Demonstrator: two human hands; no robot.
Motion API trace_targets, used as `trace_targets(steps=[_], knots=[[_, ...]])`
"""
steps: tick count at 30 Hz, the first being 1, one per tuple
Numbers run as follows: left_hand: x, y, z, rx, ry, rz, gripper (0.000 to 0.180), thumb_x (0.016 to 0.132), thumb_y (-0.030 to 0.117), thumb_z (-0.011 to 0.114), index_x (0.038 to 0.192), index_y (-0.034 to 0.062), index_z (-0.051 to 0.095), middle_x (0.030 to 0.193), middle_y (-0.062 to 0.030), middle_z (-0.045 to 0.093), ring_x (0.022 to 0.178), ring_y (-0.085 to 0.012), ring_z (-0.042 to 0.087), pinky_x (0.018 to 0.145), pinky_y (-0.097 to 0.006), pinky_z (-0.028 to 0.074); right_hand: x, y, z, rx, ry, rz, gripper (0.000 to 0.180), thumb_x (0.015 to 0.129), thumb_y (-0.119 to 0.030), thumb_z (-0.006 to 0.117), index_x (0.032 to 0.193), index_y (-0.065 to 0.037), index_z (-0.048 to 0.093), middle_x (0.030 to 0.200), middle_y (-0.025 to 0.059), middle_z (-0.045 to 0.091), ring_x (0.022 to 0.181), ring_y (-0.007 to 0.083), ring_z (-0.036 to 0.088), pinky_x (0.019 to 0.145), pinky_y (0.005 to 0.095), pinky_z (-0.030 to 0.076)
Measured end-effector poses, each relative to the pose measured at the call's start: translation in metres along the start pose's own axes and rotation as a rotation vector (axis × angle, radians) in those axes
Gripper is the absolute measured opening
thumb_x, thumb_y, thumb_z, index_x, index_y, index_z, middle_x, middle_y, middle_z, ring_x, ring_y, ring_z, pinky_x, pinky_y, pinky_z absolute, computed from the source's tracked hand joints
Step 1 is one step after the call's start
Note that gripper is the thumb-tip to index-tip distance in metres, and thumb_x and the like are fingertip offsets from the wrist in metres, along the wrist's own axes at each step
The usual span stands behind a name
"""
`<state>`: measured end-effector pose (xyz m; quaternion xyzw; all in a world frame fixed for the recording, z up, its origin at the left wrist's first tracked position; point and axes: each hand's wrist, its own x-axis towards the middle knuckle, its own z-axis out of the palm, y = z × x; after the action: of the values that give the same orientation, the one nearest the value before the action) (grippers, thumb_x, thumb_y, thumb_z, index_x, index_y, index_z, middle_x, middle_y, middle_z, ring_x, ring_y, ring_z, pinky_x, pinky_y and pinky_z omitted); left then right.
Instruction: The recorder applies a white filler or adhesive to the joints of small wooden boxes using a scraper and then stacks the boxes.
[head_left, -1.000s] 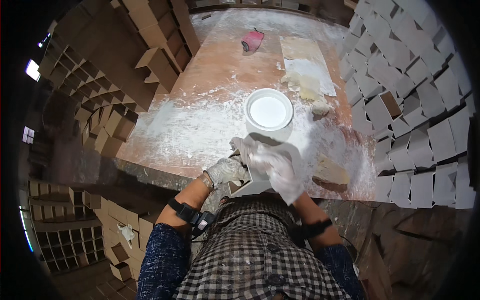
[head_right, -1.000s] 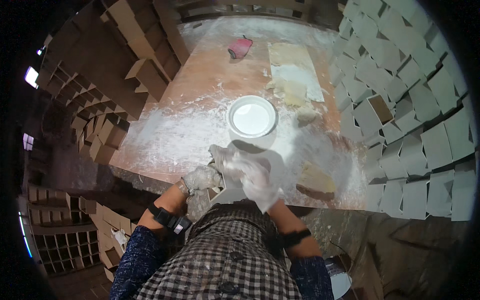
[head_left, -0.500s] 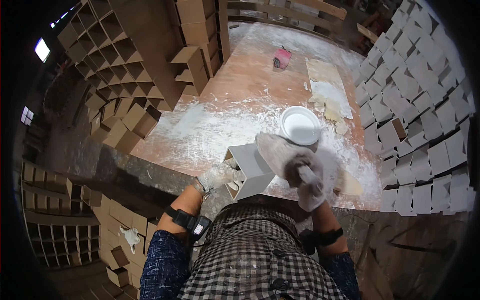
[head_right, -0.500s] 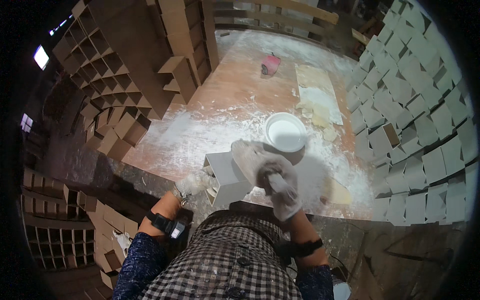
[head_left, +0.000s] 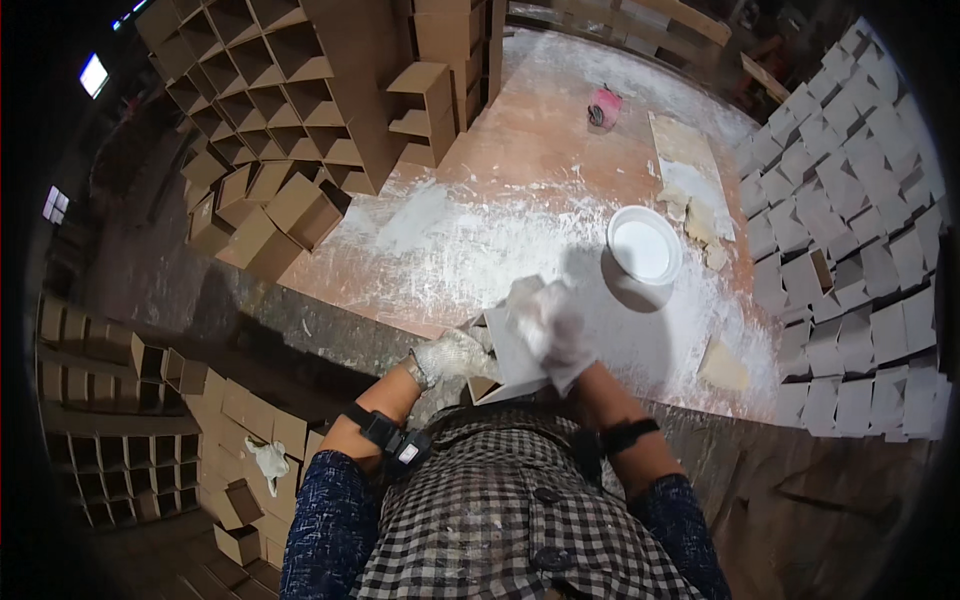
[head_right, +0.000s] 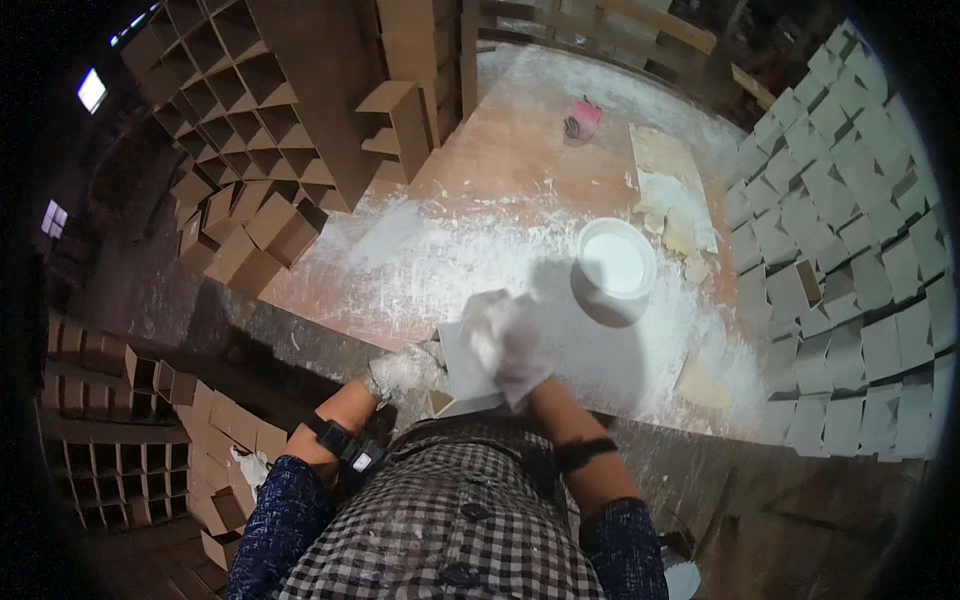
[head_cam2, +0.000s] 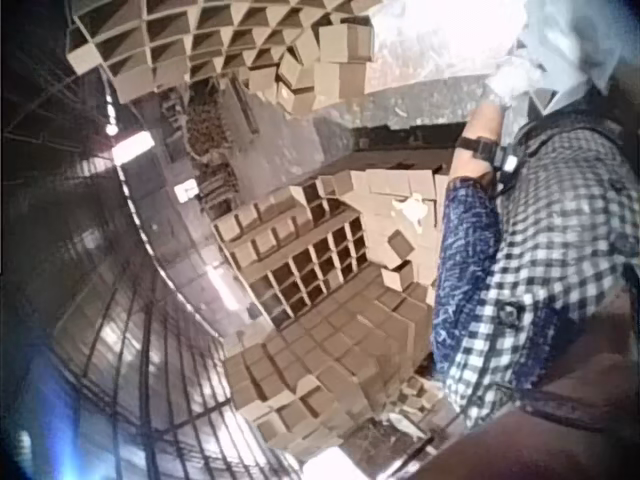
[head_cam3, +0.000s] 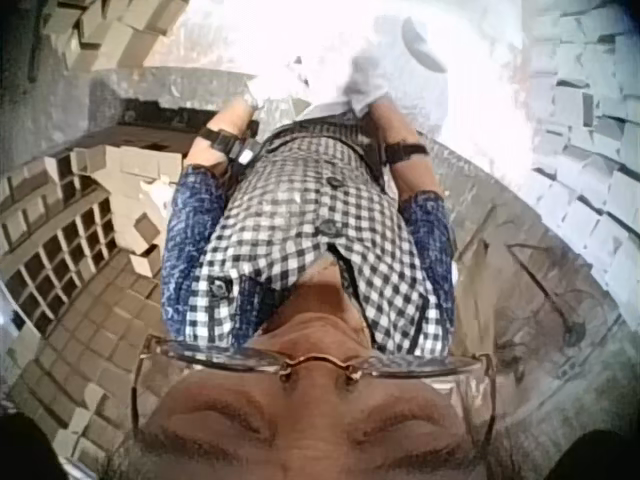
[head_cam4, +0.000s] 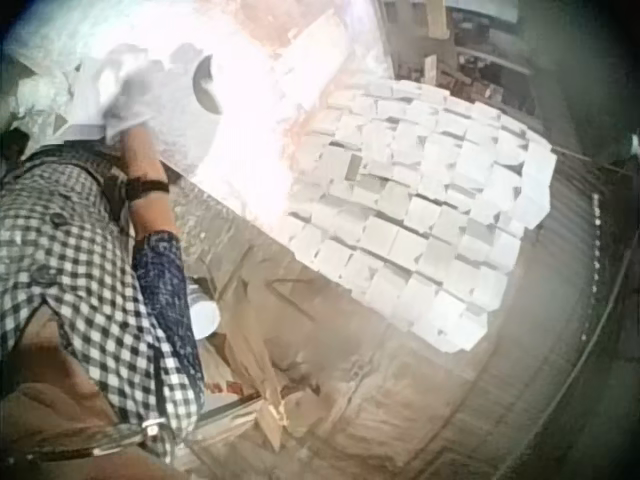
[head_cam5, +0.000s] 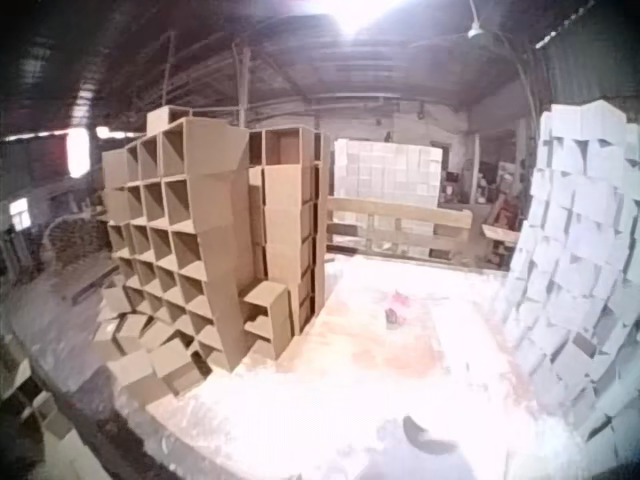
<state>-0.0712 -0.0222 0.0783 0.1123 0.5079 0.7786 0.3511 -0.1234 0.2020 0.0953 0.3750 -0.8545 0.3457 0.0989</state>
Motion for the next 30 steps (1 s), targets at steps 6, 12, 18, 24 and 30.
trace_targets(steps=[6, 12, 18, 24, 30], knots=[[0.007, 0.011, -0.008, 0.329, -0.079, -0.158, 0.053, 0.093, 0.017, 0.064, 0.143, 0.0063, 0.047, 0.132, -0.0073, 0.061, 0.129, -0.0224, 0.049, 0.119, -0.041, 0.027, 0.019, 0.021, -0.021, 1.298, 0.207, 0.67, 0.025, 0.098, -0.024, 0.057, 0.082, -0.005, 0.06, 0.073, 0.0038, 0.057, 0.067, 0.0138, 0.054, 0.058, 0.0263, 0.043], [0.024, -0.039, -0.039, 0.403, 0.04, -0.117, 0.053, 0.101, 0.019, 0.051, 0.149, 0.0051, 0.035, 0.145, -0.01, 0.05, 0.135, -0.0193, 0.044, 0.115, -0.035, 0.035, 0.007, -0.058, -0.038, 0.147, 0.064, 0.14, 0.003, 0.089, -0.004, 0.061, 0.086, -0.002, 0.06, 0.076, 0.0071, 0.059, 0.068, 0.0147, 0.056, 0.061, 0.0296, 0.048], [0.029, -0.033, -0.061, 0.702, 0.112, 0.066, 0.037, 0.1, 0.021, 0.045, 0.132, 0.0034, 0.052, 0.131, -0.0137, 0.058, 0.122, -0.0277, 0.054, 0.104, -0.039, 0.044, -0.037, -0.11, -0.088, 0.667, -0.299, 0.219, 0.024, 0.08, 0.001, 0.053, 0.098, 0.0, 0.07, 0.083, 0.0139, 0.069, 0.08, 0.0232, 0.066, 0.075, 0.0349, 0.054], [0.067, -0.036, -0.097, 1.547, -0.009, 0.499, 0.032, 0.098, 0.021, 0.046, 0.118, 0.0029, 0.064, 0.113, -0.0174, 0.066, 0.108, -0.0341, 0.061, 0.098, -0.04, 0.048, 0.017, -0.11, -0.12, 0.165, 0.09, 0.195, 0.017, 0.078, 0.001, 0.054, 0.086, 0.0, 0.069, 0.094, 0.0145, 0.069, 0.079, 0.0253, 0.063, 0.073, 0.0353, 0.053], [0.092, -0.066, -0.121, 0.629, -0.033, 0.081, 0.03, 0.092, 0.02, 0.059, 0.12, 0.0093, 0.063, 0.109, -0.0102, 0.066, 0.099, -0.0237, 0.062, 0.087, -0.036, 0.05, 0.041, -0.055, -0.017, -0.354, 0.279, 0.068, 0.006, 0.078, -0.018, 0.066, 0.075, -0.013, 0.066, 0.07, 0.0106, 0.059, 0.07, 0.0259, 0.06, 0.06, 0.0403, 0.049]])
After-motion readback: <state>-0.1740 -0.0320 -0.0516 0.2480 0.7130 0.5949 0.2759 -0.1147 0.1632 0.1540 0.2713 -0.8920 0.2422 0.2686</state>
